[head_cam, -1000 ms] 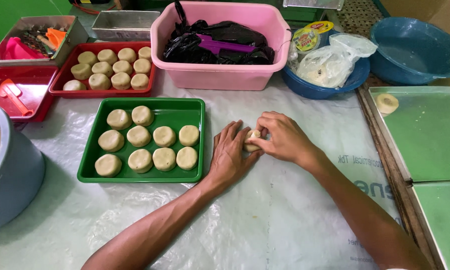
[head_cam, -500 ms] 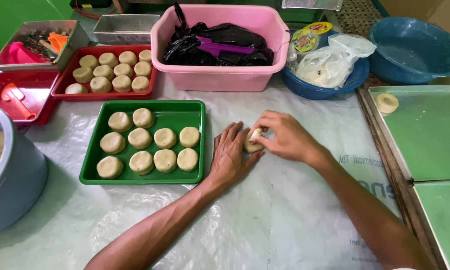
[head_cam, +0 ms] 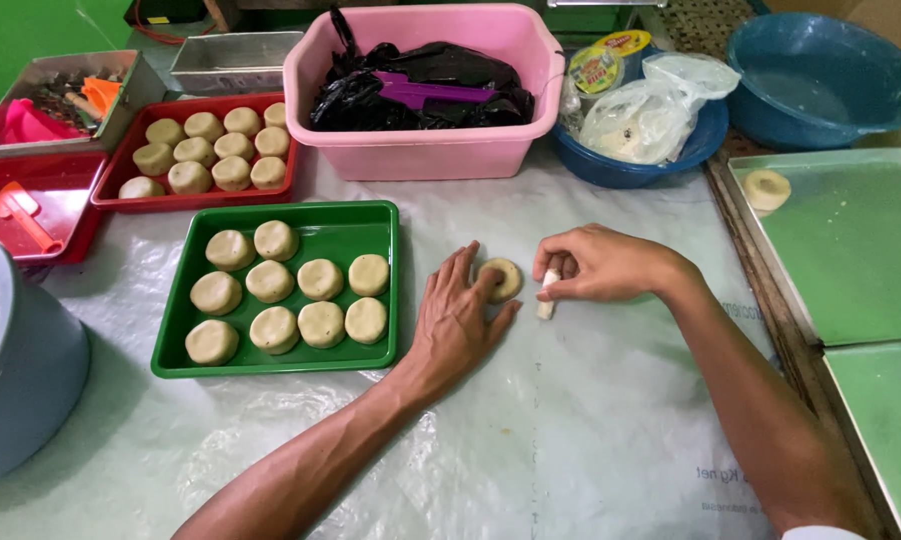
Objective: Prepare and shape dough balls with filling to make pastries on a tray.
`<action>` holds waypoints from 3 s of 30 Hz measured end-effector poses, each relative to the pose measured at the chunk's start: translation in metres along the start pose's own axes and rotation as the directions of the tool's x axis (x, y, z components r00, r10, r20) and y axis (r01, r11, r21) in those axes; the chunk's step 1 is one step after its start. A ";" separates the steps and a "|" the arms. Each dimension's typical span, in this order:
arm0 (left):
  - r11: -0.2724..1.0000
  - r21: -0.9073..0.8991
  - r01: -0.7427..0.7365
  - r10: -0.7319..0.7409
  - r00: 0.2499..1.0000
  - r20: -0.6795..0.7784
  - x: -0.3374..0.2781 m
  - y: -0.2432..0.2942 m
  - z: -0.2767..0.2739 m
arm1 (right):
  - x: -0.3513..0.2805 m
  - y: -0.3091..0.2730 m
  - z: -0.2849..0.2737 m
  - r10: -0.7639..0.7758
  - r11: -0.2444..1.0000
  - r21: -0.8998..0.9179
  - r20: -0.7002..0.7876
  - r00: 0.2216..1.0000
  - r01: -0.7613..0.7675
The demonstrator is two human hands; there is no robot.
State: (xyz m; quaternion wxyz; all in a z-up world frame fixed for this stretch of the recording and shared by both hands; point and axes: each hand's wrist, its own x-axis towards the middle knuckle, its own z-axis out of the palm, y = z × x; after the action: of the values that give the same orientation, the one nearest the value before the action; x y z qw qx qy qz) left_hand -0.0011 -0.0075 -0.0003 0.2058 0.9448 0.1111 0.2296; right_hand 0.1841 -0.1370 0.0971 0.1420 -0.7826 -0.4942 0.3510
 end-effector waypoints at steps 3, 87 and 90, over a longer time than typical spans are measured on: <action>1.000 -0.016 -0.003 0.003 1.000 0.012 0.001 -0.005 0.005 | 0.001 -0.006 0.001 0.058 0.996 0.069 0.018 0.998 -0.059; 0.794 -0.503 0.340 -0.310 0.939 0.146 -0.012 0.034 -0.018 | -0.114 0.117 -0.124 0.243 0.897 0.414 -0.758 0.606 0.158; 0.798 -0.448 0.403 -0.352 0.915 0.196 -0.011 0.036 -0.018 | -0.122 0.163 -0.118 0.482 0.809 0.585 -0.715 0.507 0.056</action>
State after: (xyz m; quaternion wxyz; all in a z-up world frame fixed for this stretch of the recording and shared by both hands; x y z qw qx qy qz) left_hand -0.0155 -0.0365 0.0257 0.4801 0.8332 0.2261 0.1553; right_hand 0.3435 -0.3057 0.1383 0.5274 -0.8353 -0.1382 0.0702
